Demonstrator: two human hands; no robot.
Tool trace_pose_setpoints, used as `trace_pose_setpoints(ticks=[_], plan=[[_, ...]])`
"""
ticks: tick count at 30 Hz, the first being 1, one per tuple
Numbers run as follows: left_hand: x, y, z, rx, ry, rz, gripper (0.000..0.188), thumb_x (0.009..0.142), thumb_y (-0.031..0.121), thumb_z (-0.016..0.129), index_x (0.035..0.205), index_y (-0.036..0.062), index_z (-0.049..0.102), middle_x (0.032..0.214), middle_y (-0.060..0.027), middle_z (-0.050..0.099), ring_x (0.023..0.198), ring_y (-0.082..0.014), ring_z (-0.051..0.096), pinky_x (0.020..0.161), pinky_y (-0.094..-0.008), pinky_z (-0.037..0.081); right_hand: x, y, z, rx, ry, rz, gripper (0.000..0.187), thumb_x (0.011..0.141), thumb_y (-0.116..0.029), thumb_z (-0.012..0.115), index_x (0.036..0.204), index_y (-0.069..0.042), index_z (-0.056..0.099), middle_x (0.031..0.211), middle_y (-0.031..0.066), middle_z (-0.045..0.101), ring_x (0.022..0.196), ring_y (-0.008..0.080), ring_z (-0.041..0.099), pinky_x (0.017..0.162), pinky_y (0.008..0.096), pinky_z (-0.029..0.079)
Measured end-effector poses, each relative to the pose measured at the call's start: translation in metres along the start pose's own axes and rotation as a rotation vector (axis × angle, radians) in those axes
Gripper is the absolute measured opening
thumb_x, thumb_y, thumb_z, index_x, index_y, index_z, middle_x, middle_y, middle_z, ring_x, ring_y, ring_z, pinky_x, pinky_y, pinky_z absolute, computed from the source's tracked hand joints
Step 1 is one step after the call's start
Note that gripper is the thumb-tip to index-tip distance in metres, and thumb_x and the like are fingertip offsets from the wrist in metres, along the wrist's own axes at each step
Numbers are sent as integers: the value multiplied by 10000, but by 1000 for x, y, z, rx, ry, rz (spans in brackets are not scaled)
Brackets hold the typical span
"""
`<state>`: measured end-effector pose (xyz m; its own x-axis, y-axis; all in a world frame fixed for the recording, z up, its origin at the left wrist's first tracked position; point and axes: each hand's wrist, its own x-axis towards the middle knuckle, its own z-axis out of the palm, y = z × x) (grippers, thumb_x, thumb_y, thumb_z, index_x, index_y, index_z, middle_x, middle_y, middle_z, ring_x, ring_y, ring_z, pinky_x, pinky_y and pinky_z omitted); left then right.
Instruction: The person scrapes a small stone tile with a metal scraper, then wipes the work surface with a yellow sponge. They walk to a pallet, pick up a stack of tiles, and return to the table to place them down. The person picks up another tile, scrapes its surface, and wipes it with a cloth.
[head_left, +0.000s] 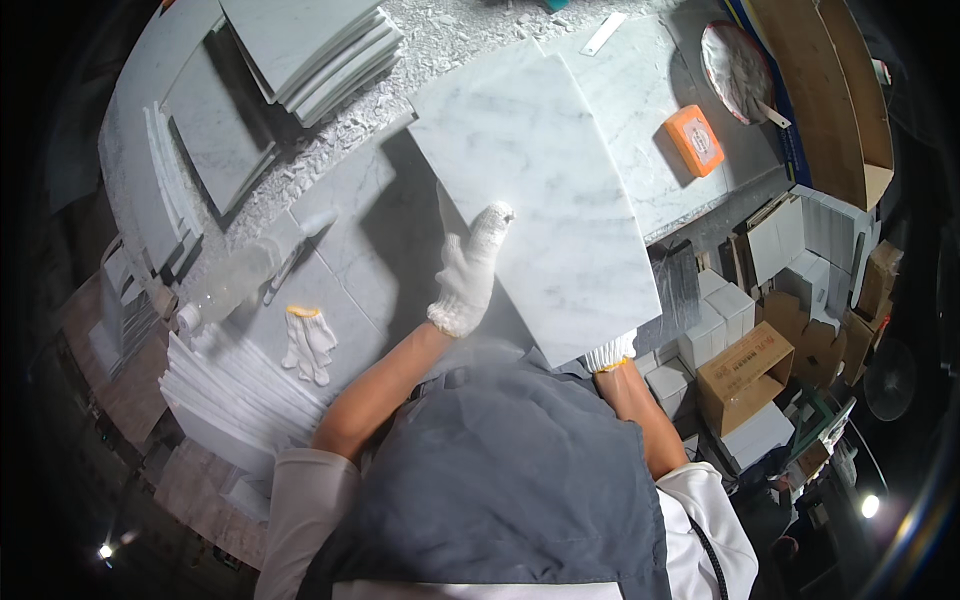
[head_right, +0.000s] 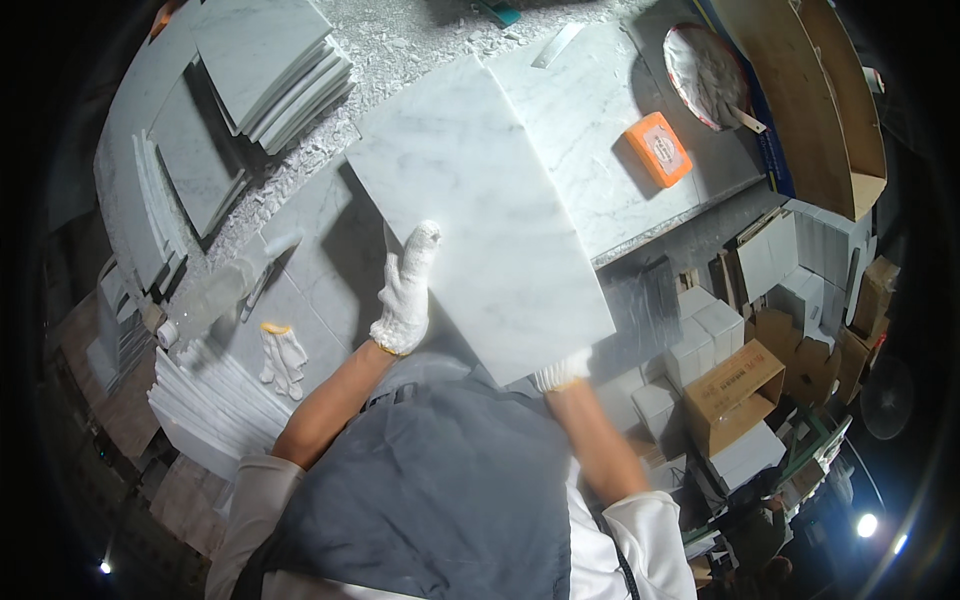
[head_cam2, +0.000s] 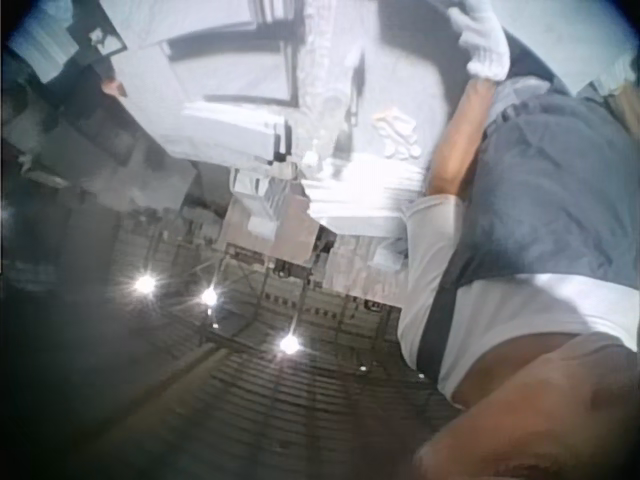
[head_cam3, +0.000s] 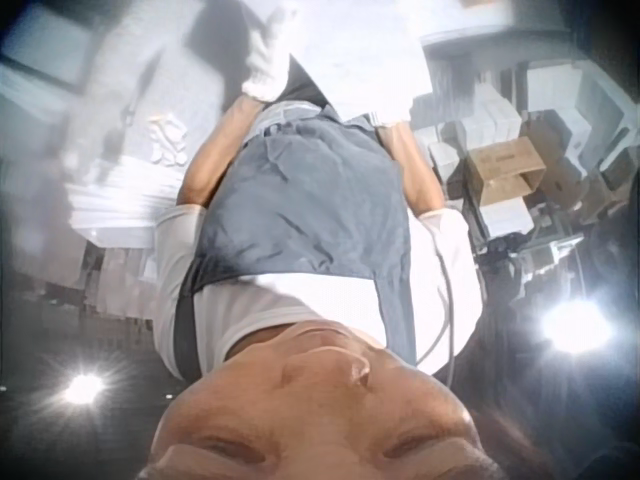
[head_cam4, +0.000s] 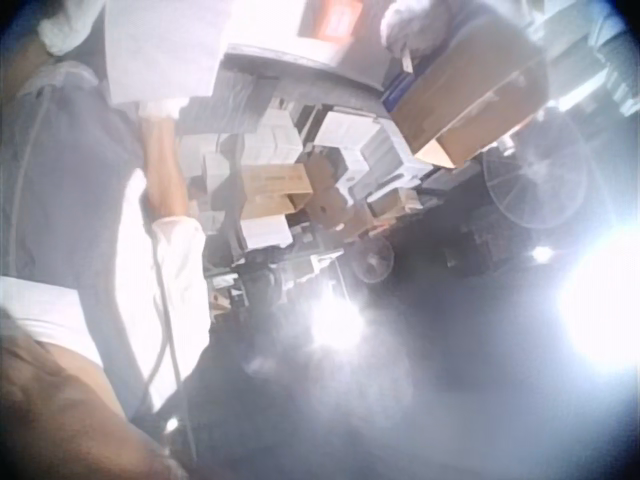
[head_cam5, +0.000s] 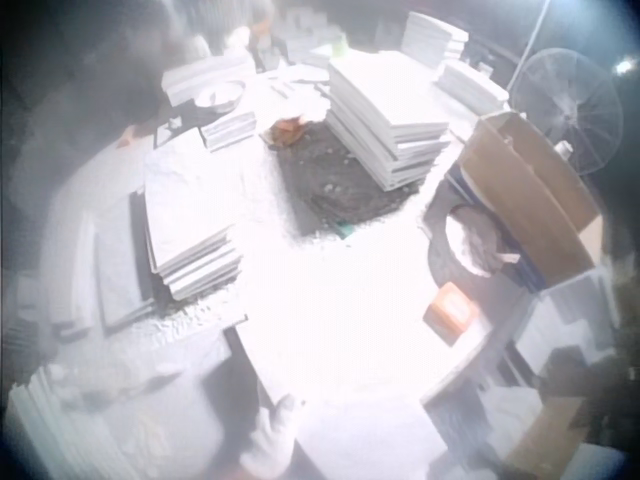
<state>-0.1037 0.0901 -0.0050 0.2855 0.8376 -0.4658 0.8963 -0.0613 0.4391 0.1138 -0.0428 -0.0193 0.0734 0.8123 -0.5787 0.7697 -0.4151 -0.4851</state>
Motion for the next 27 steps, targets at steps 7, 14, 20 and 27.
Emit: trace_pose_setpoints(ticks=[7, 14, 20, 27], plan=[[14, 20, -15, -904, 218, -187, 800, 1021, 358, 634, 1623, 61, 198, 1474, -219, 512, 1220, -309, 601, 1014, -371, 500, 21, -1, -10, -16, -22, -27, 489, 1060, -336, 507, 1438, -26, 510, 1487, 142, 527, 1321, 276, 529, 1114, 419, 435], [14, 36, -69, -885, 121, -206, 1115, 896, 546, 743, 1632, 23, 90, 1618, -240, 330, 1392, -320, 493, 1116, -382, 422, 32, 25, -8, 168, -99, -3, 474, 1052, -318, 556, 1413, -12, 530, 1470, 147, 542, 1291, 272, 559, 1093, 421, 468], [7, 47, -94, -710, -76, -384, 1324, 777, 663, 790, 1644, 64, -12, 1634, -285, 276, 1500, -362, 341, 1221, -401, 293, 36, 51, -92, 1560, 600, 473, 456, 1057, -263, 561, 1417, 15, 531, 1457, 146, 558, 1300, 266, 563, 1113, 407, 457], [-42, 54, -54, -514, -116, -387, 1397, 671, 615, 883, 1609, -21, 66, 1503, -300, 460, 1353, -417, 503, 1136, -448, 424, 67, 0, -153, 501, 495, -702, 411, 1078, -152, 489, 1447, 22, 538, 1457, 198, 578, 1334, 251, 569, 1165, 345, 421]])
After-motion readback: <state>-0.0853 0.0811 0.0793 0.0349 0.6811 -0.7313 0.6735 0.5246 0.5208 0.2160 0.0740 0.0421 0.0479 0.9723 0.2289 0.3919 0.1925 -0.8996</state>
